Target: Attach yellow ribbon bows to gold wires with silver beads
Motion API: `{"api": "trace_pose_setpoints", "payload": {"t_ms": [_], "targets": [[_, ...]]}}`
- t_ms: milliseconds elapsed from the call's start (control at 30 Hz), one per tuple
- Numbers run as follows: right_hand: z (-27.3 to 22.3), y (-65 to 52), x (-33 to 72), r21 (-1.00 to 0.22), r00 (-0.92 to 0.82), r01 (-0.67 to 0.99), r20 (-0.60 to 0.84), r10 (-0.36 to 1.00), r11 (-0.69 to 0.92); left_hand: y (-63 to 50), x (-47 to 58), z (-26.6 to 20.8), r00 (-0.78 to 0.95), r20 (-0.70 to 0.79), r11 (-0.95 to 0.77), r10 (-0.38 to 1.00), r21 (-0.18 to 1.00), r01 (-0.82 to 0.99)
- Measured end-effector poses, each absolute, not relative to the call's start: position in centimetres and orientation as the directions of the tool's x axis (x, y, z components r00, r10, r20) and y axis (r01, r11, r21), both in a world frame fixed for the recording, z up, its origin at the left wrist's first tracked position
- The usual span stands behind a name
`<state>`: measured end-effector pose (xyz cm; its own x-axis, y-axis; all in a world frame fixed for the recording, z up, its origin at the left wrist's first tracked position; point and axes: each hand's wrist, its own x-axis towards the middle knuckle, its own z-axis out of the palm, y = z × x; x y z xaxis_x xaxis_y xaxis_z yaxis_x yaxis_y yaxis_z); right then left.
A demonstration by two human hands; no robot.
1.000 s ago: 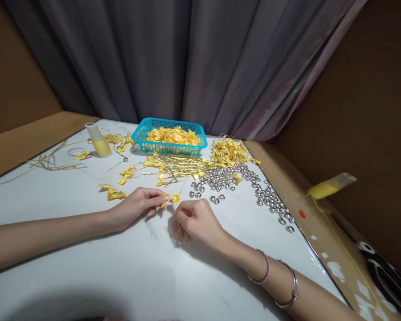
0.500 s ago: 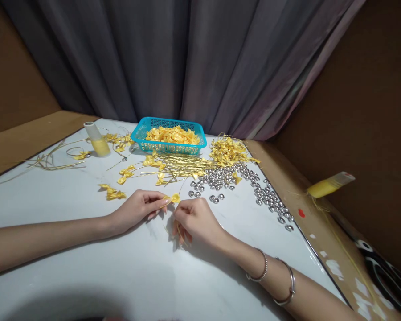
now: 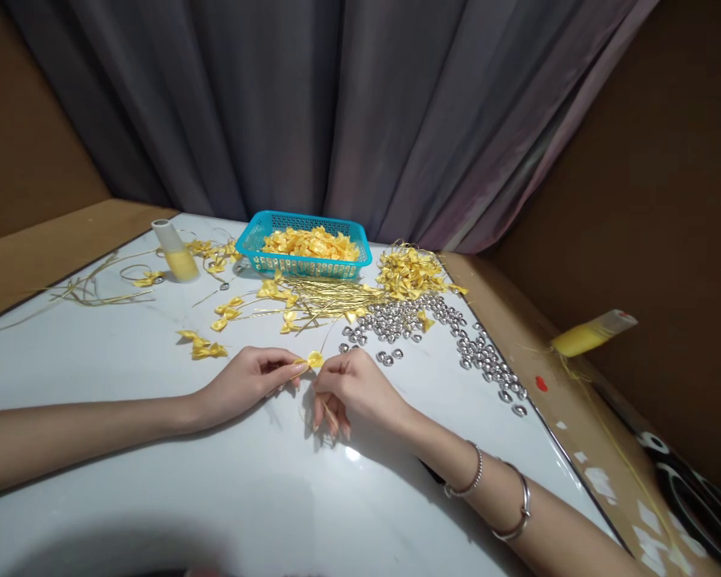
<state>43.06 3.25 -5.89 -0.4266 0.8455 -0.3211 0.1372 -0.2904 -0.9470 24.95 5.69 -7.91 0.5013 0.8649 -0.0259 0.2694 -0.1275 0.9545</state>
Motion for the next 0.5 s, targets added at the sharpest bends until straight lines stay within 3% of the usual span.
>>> {"api": "trace_pose_setpoints", "payload": {"t_ms": [233, 500], "targets": [[-6.0, 3.7, 43.3, -0.956, -0.429, 0.233, -0.264, 0.864, -0.177, 6.2, 25.1, -7.7, 0.462, -0.093, -0.029, 0.882, 0.968, 0.25], [-5.2, 3.7, 43.4, -0.905, -0.403, 0.417, -0.268, 0.875, -0.085, 5.8, 24.7, -7.9, 0.502, 0.051, -0.193, 0.863, 0.953, 0.234]]}}
